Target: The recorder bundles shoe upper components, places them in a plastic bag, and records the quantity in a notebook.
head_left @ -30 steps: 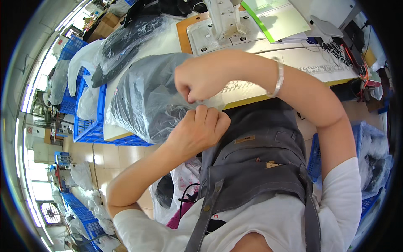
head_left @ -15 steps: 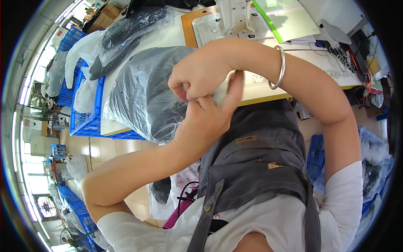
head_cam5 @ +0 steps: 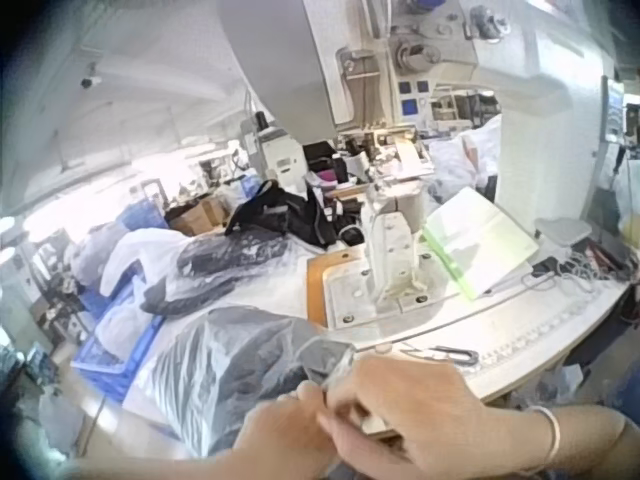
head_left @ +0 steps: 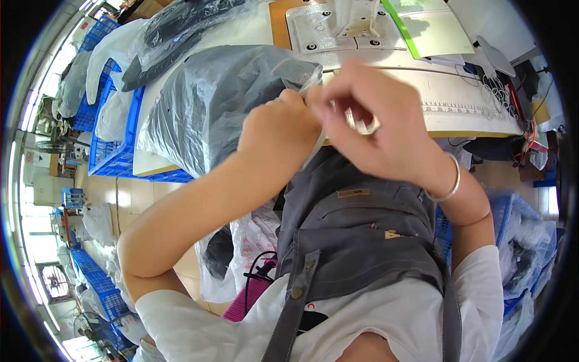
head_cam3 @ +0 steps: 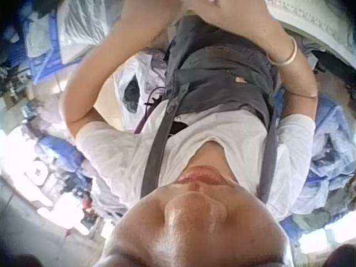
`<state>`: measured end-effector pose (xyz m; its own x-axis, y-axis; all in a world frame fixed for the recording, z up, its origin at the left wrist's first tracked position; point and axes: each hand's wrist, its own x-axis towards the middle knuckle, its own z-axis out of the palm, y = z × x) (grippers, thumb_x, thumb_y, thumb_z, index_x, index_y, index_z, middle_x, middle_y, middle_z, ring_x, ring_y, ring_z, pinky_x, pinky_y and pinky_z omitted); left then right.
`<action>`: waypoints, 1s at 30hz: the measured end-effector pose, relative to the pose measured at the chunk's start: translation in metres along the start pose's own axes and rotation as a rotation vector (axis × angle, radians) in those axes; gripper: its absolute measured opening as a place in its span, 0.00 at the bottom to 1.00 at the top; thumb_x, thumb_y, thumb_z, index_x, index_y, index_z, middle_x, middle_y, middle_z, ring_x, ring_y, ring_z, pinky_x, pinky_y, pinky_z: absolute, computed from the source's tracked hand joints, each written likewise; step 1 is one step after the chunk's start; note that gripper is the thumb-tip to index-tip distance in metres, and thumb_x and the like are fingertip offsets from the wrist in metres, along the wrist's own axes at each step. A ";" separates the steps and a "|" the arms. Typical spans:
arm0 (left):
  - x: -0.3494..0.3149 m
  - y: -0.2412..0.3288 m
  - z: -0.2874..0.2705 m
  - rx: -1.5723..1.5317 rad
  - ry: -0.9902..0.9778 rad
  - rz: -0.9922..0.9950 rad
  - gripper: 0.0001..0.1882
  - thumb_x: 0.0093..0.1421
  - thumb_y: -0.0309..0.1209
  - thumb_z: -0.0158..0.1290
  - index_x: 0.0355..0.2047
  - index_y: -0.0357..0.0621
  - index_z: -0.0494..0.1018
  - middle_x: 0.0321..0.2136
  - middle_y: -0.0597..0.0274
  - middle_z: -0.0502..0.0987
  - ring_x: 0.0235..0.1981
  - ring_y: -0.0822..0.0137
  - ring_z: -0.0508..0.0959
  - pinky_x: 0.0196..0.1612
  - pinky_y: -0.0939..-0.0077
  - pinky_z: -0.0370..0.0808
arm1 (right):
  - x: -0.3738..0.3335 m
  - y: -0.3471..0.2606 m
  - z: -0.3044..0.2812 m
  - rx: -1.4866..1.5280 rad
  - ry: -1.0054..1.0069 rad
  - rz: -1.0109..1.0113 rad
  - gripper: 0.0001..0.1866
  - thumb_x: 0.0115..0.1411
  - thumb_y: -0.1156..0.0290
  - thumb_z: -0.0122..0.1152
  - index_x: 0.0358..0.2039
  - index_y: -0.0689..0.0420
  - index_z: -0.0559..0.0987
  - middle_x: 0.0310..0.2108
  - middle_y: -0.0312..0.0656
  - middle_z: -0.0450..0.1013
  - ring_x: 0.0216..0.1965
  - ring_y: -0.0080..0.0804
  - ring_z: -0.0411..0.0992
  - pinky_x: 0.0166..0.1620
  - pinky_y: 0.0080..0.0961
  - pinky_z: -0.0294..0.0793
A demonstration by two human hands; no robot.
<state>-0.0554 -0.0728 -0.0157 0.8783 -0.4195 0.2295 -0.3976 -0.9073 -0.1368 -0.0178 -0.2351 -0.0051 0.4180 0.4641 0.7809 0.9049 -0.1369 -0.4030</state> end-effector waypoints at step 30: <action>0.021 -0.061 -0.045 -1.306 -0.933 -0.353 0.11 0.60 0.31 0.43 0.35 0.37 0.71 0.14 0.66 0.68 0.09 0.80 0.62 0.12 0.86 0.55 | -0.034 -0.019 0.008 0.354 -0.382 0.425 0.02 0.51 0.79 0.58 0.26 0.61 0.74 0.18 0.41 0.70 0.20 0.28 0.69 0.24 0.22 0.67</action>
<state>-0.0248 -0.0276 0.0407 0.6227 -0.4768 -0.6204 0.3286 -0.5602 0.7604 -0.0500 -0.2414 -0.0275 0.6157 0.7191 0.3224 0.5596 -0.1110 -0.8213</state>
